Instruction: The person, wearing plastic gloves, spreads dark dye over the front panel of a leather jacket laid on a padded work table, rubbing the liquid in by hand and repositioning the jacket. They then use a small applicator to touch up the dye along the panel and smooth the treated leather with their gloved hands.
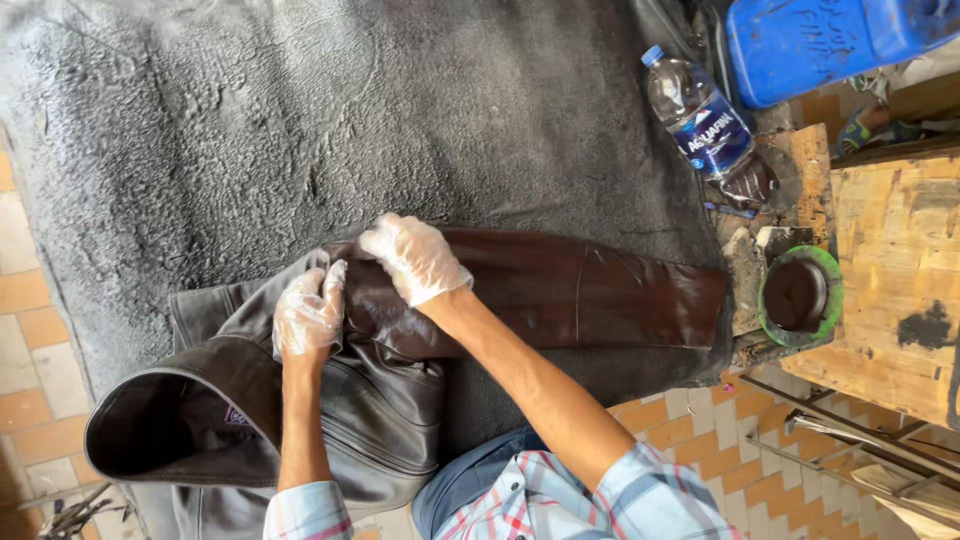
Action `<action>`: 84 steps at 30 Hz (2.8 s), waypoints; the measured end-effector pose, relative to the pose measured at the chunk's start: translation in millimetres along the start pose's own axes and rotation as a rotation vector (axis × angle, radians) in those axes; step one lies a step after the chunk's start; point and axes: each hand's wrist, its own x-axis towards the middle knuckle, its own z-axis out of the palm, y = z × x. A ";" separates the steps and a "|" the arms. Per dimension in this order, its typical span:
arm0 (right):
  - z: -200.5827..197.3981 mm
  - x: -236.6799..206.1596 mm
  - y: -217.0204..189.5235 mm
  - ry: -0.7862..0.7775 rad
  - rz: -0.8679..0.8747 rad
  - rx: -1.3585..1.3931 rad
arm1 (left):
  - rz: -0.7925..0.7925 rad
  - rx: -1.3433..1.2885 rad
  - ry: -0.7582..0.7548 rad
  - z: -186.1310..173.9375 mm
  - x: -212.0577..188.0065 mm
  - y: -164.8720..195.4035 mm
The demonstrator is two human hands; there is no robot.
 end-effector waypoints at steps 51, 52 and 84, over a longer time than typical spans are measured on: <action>-178.7 -241.5 158.9 0.244 0.574 -0.385 | 0.115 -0.119 0.060 29.5 -18.9 -30.2; -169.8 -229.0 145.6 0.271 0.566 -0.369 | 0.139 -0.126 0.058 31.2 -19.3 -30.8; -167.6 -258.0 184.8 -0.063 0.771 -0.090 | -0.085 -0.251 0.040 43.6 -37.7 -58.6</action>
